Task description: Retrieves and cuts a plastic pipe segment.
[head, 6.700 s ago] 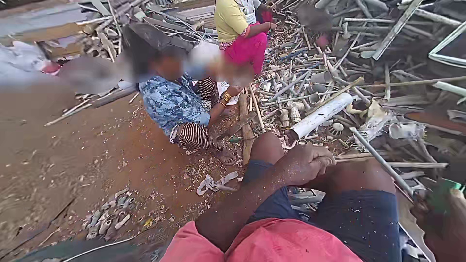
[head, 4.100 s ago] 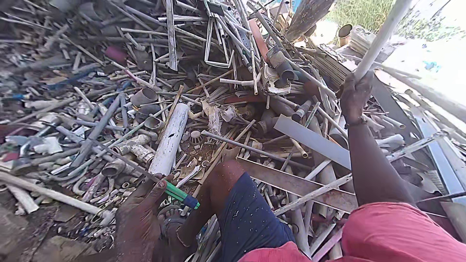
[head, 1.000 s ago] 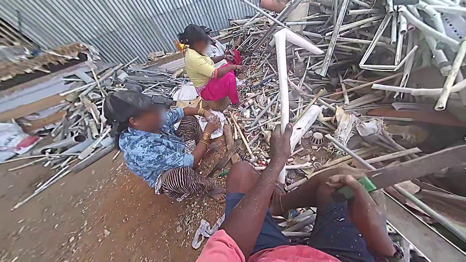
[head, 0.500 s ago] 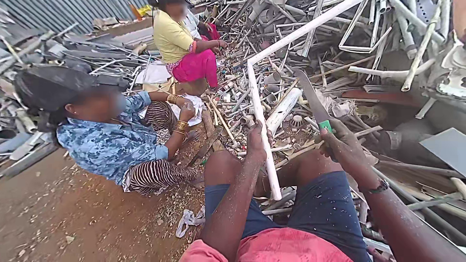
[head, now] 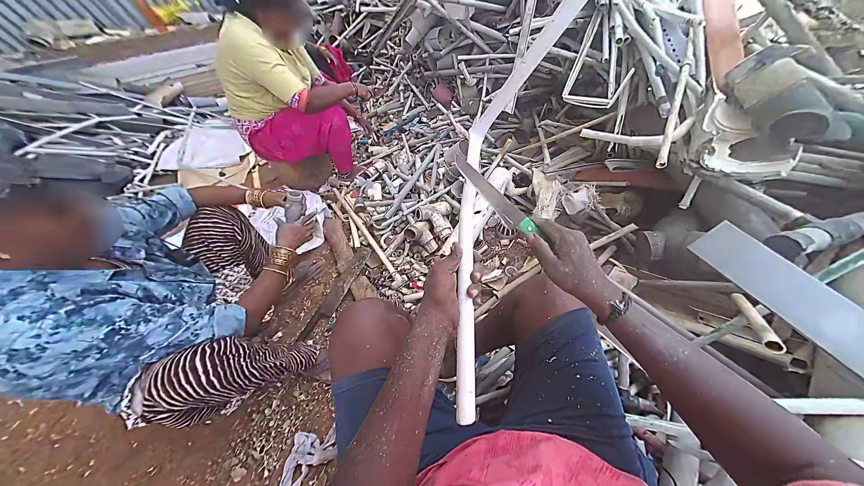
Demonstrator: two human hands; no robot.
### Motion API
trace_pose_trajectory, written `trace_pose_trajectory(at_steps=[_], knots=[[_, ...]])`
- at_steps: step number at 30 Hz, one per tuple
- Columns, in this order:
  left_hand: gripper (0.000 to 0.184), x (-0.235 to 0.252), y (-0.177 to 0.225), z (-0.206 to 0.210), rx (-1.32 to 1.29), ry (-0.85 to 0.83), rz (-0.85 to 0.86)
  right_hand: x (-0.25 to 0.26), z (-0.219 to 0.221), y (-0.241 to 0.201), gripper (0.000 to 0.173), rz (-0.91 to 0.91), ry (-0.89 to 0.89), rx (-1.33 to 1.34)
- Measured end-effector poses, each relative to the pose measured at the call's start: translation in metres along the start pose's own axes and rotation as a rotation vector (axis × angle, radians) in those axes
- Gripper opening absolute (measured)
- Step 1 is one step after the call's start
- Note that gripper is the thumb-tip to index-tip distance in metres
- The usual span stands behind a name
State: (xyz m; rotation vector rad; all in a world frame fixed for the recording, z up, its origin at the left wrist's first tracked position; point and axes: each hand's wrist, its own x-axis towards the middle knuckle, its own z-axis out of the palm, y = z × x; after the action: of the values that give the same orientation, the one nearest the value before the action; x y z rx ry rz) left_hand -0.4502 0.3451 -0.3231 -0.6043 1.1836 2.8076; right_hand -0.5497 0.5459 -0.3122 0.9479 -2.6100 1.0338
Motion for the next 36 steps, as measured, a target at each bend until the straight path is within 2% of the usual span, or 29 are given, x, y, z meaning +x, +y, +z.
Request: trace_pose_trajectory(at_steps=[6,9,12,15,17,19,23,25,27,30,31,33,35,36], knots=[[0.051,-0.005,-0.009,0.005,0.079,-0.009,-0.042,0.009,-0.008,0.007,0.041,-0.13,-0.24,-0.112],[0.046,-0.013,-0.011,0.008,0.162,-0.006,-0.052,0.022,-0.018,0.017,0.038,-0.139,-0.187,-0.301],[0.045,-0.02,-0.016,0.011,0.212,-0.016,-0.06,0.043,-0.034,0.034,0.045,-0.011,-0.144,-0.464],[0.045,-0.025,-0.02,0.009,0.221,-0.056,-0.073,0.06,-0.052,0.067,0.048,0.062,0.014,-0.545],[0.045,-0.025,-0.021,0.007,0.213,-0.081,-0.073,0.062,-0.07,0.085,0.049,0.039,0.146,-0.589],[0.046,-0.026,-0.02,0.008,0.207,-0.065,-0.093,0.058,-0.094,0.088,0.05,0.046,0.279,-0.586],[0.048,-0.022,-0.023,-0.003,0.172,-0.014,-0.155,0.052,-0.168,0.083,0.049,0.273,0.572,-0.498],[0.048,-0.022,-0.025,-0.006,0.154,-0.029,-0.176,0.049,-0.19,0.093,0.049,0.286,0.681,-0.463],[0.047,-0.022,-0.027,-0.001,0.161,-0.051,-0.189,0.044,-0.187,0.098,0.048,0.241,0.627,-0.464],[0.043,-0.026,-0.026,0.014,0.276,-0.01,-0.112,0.035,-0.152,0.088,0.047,0.198,0.294,-0.562],[0.04,-0.027,-0.025,0.017,0.337,0.004,-0.05,0.035,-0.143,0.087,0.047,0.205,0.256,-0.545],[0.033,-0.031,-0.023,0.022,0.446,-0.01,0.097,0.04,-0.136,0.085,0.045,0.249,0.371,-0.356],[0.025,-0.034,-0.021,0.029,0.561,-0.068,0.213,0.049,-0.128,0.086,0.05,0.269,0.552,-0.062],[0.022,-0.035,-0.02,0.034,0.628,-0.092,0.257,0.055,-0.121,0.083,0.051,0.268,0.58,0.08]])
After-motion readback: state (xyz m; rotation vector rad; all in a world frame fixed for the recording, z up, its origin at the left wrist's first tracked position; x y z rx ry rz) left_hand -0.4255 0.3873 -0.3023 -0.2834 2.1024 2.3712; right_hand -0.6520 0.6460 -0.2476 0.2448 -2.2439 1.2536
